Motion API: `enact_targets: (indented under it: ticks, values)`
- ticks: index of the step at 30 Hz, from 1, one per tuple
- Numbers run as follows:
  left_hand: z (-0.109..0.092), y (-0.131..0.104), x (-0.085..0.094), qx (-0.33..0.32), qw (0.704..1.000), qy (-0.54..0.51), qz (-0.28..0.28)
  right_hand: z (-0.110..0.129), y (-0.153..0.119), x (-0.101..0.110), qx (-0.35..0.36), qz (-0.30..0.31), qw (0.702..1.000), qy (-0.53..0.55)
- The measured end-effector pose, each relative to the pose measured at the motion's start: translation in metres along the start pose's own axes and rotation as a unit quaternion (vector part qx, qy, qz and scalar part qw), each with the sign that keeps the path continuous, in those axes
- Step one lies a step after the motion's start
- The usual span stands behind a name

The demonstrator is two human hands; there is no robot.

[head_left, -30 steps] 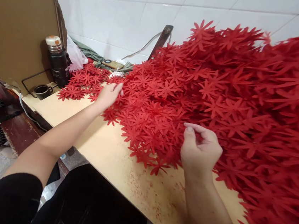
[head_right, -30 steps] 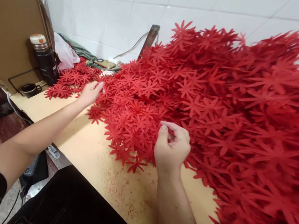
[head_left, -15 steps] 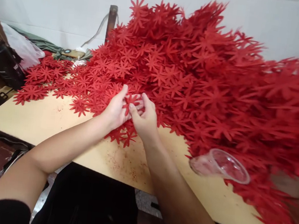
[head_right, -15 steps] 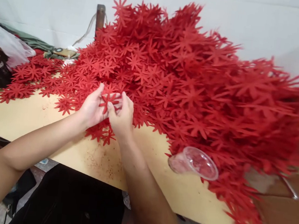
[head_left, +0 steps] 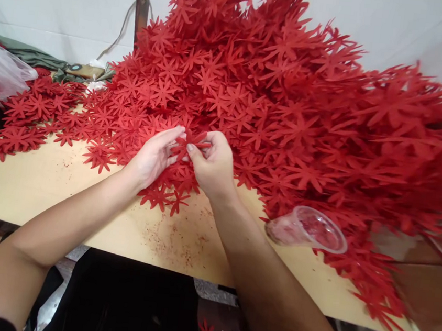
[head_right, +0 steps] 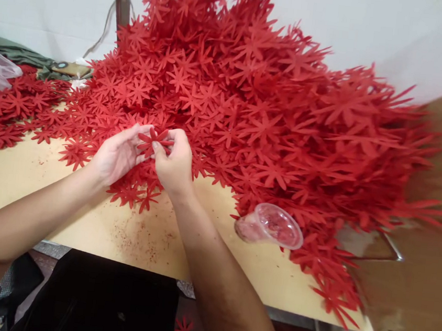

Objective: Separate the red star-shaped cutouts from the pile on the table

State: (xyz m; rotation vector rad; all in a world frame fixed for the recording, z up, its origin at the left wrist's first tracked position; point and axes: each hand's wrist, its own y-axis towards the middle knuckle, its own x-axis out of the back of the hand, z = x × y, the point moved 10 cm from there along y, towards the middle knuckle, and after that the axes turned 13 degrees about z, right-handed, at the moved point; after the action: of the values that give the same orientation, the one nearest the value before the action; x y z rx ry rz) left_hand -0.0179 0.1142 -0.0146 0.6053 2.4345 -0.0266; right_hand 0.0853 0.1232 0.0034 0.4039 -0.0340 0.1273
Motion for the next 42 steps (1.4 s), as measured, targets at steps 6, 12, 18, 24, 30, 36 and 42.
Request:
enact_targets:
  ticks: [6,12,18,24,30,36,42]
  values:
    - [0.004,0.004,0.004,-0.033,0.996,0.08,0.022,-0.014,0.008,0.003,-0.059,0.021,0.998,-0.005]
    - [0.018,0.005,0.019,-0.013,0.992,0.119,-0.034,-0.018,0.008,0.017,-0.034,0.001,0.987,-0.16]
    - [0.023,0.005,0.021,-0.003,0.988,0.138,-0.069,-0.021,0.001,0.023,-0.018,-0.004,0.988,-0.153]
    - [0.005,0.006,0.019,-0.065,0.972,0.21,-0.081,-0.024,-0.007,0.001,-0.001,0.089,0.994,-0.065]
    - [-0.024,-0.001,0.038,-0.117,0.952,0.235,-0.157,-0.023,-0.007,0.001,0.001,0.08,0.997,-0.021]
    - [-0.026,-0.003,0.038,-0.088,0.959,0.235,-0.131,-0.028,-0.007,0.019,-0.036,0.016,0.998,-0.055]
    - [-0.018,-0.003,0.037,-0.035,0.952,0.274,-0.131,-0.023,-0.007,0.019,-0.028,0.02,0.999,-0.014]
